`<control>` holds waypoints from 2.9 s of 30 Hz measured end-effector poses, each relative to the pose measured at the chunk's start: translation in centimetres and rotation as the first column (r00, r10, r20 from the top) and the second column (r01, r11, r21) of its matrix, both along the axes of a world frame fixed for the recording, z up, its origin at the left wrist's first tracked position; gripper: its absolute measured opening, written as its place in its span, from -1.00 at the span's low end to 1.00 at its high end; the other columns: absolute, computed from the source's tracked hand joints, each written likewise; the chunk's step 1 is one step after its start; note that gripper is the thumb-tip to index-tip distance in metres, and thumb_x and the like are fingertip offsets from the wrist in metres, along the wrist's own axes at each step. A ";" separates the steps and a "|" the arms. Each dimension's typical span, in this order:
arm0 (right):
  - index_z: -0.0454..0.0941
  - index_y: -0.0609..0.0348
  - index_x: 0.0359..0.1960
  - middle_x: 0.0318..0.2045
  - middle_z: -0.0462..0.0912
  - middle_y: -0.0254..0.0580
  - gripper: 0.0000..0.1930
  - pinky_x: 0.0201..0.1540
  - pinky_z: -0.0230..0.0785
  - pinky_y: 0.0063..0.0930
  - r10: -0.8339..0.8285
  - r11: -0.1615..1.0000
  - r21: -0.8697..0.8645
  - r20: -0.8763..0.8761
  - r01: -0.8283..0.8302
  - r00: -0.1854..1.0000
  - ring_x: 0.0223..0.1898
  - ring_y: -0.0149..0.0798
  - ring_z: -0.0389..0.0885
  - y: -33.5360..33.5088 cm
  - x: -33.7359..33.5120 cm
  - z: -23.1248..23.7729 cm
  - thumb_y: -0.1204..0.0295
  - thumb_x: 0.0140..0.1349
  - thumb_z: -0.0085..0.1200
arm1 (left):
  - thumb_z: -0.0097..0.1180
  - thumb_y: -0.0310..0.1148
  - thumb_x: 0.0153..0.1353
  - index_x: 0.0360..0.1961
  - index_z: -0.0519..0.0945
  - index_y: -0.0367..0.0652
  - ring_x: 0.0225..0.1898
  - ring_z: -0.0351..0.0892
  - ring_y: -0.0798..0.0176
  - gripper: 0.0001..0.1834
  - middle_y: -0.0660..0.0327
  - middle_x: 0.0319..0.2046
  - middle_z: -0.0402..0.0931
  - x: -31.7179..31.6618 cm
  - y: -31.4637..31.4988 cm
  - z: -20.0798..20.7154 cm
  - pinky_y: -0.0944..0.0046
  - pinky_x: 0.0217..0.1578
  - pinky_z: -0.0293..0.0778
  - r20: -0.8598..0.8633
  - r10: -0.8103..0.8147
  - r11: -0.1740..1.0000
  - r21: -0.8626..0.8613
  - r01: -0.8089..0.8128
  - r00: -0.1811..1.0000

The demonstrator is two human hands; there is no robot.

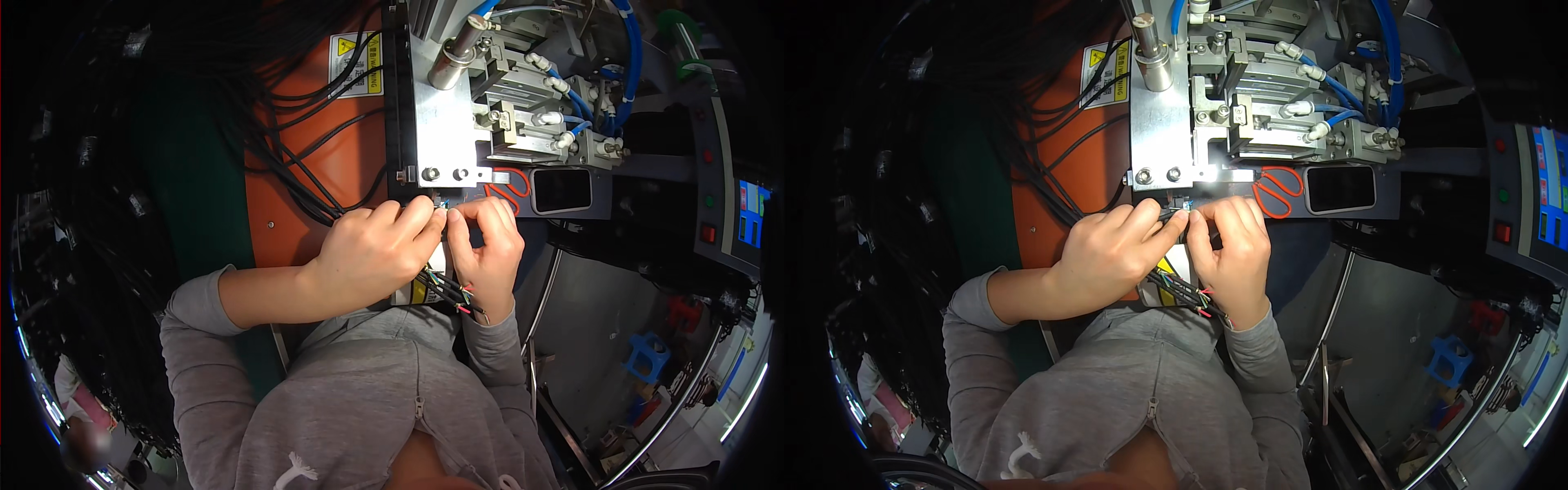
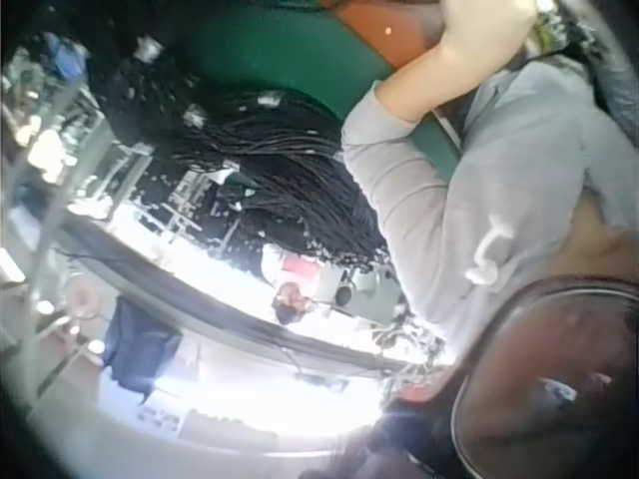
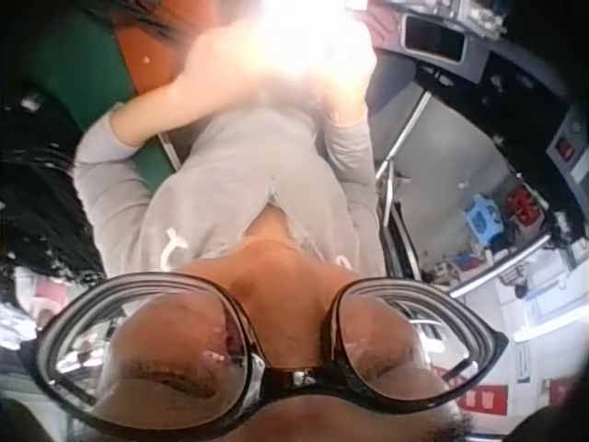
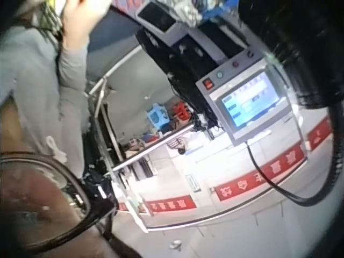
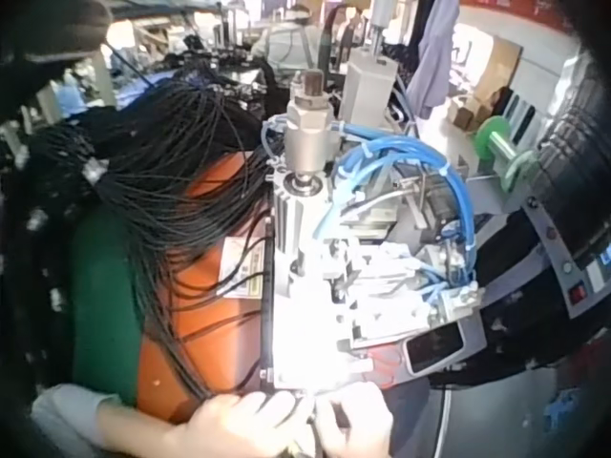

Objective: The person repeatedly picks up black cables from a large bundle, strips the ends, and inserts the exposed wires into a crimping machine. The person then operates the machine to secure the connectors onto the wires. This process is repeated continuously throughout the video.

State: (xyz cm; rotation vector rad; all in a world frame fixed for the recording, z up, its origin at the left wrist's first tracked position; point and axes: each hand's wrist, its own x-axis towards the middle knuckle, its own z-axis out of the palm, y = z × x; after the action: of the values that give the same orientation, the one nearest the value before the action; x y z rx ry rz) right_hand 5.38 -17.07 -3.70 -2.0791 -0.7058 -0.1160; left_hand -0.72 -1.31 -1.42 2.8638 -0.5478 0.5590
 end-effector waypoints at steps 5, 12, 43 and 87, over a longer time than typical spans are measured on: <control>0.46 0.27 -0.52 -0.58 0.47 -0.18 -0.94 -0.38 0.29 -0.41 -0.048 0.987 0.149 -0.108 0.064 0.993 -0.48 -0.19 0.42 0.6 0.2 -1.4 0.63 0.03 0.09 | 0.14 -0.41 -0.12 -0.30 0.62 -0.21 -0.59 0.36 0.48 -0.72 0.36 -0.51 0.34 0.1 0.2 -0.3 0.52 -0.68 0.30 0.021 -0.007 1.000 -0.007 0.008 1.000; 0.51 0.31 -0.45 -0.54 0.51 -0.36 -0.94 -0.41 0.25 -0.64 0.088 0.916 0.335 -0.705 0.221 0.704 -0.50 -0.56 0.38 -0.4 0.5 -2.8 0.58 0.15 0.08 | 0.14 -0.44 -0.09 -0.30 0.64 -0.12 -0.61 0.41 0.42 -0.76 0.35 -0.54 0.39 0.9 0.6 -0.5 0.43 -0.64 0.32 0.049 -0.020 0.990 -0.135 0.026 0.999; 0.65 0.22 -0.40 -0.41 0.67 -0.18 -0.75 -0.30 0.38 -0.44 0.542 0.738 0.442 0.061 -0.510 0.838 -0.36 -0.25 0.58 -3.2 1.1 1.2 0.60 -0.21 0.38 | 0.29 -0.19 -0.06 -0.31 0.65 -0.08 -0.65 0.37 0.42 -0.71 0.39 -0.67 0.34 0.7 1.9 0.3 0.36 -0.64 0.16 -0.042 -0.145 0.952 -0.278 0.128 0.989; 0.57 0.31 -0.42 -0.43 0.61 -0.18 -0.94 -0.33 0.36 -0.48 0.070 0.975 0.221 -0.315 0.001 0.947 -0.40 -0.33 0.55 -1.9 0.5 0.6 0.59 0.07 0.19 | 0.18 -0.46 -0.10 -0.20 0.66 -0.12 -0.61 0.37 0.48 -0.66 0.39 -0.58 0.39 0.3 0.8 -0.1 0.47 -0.69 0.22 0.098 -0.098 0.981 -0.156 0.113 0.990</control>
State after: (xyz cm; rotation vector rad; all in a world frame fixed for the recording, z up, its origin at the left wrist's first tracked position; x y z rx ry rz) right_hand 5.92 -18.92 -3.08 -1.8164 -0.5041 0.1571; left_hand -0.40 -0.55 -1.51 2.6509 -0.6340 0.6843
